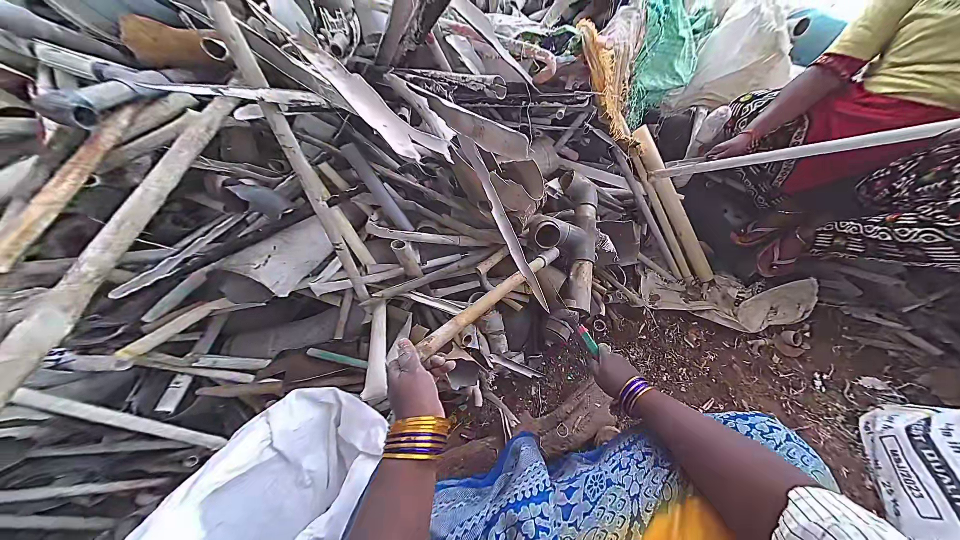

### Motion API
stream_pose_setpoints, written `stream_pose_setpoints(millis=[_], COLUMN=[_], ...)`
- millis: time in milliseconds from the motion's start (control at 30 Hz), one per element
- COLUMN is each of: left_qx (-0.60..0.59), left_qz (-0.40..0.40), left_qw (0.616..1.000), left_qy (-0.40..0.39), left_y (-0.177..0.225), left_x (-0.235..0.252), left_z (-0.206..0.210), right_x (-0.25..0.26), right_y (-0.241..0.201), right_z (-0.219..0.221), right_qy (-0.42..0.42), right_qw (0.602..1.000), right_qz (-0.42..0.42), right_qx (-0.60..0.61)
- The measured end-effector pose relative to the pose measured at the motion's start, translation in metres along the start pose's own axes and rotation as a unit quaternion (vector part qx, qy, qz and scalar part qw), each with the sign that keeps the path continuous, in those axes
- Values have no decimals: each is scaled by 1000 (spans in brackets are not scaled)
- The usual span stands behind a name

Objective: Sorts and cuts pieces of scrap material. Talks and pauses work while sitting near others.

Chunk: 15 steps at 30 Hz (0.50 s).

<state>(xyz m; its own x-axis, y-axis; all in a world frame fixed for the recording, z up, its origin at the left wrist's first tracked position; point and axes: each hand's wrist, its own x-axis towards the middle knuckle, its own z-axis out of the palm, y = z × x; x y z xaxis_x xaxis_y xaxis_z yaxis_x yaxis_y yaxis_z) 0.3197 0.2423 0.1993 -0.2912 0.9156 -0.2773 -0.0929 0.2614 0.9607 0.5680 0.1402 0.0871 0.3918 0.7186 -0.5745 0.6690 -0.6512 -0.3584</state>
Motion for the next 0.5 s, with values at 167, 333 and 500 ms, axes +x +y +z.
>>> stream_pose_setpoints(millis=[167,333,500], left_qx=[-17,-32,-58], left_qz=[5,-26,-13], left_qw=[1000,999,996], left_qy=[0,9,-61], left_y=[-3,-6,-6], left_x=[2,-1,-16], left_z=[2,-4,-7], right_x=[-42,-35,-57], right_y=[-34,-22,-20], right_z=[11,14,18], right_qy=[-35,46,71], right_qw=[989,953,845], right_qz=[-132,-24,-120], right_qx=[-49,297,516])
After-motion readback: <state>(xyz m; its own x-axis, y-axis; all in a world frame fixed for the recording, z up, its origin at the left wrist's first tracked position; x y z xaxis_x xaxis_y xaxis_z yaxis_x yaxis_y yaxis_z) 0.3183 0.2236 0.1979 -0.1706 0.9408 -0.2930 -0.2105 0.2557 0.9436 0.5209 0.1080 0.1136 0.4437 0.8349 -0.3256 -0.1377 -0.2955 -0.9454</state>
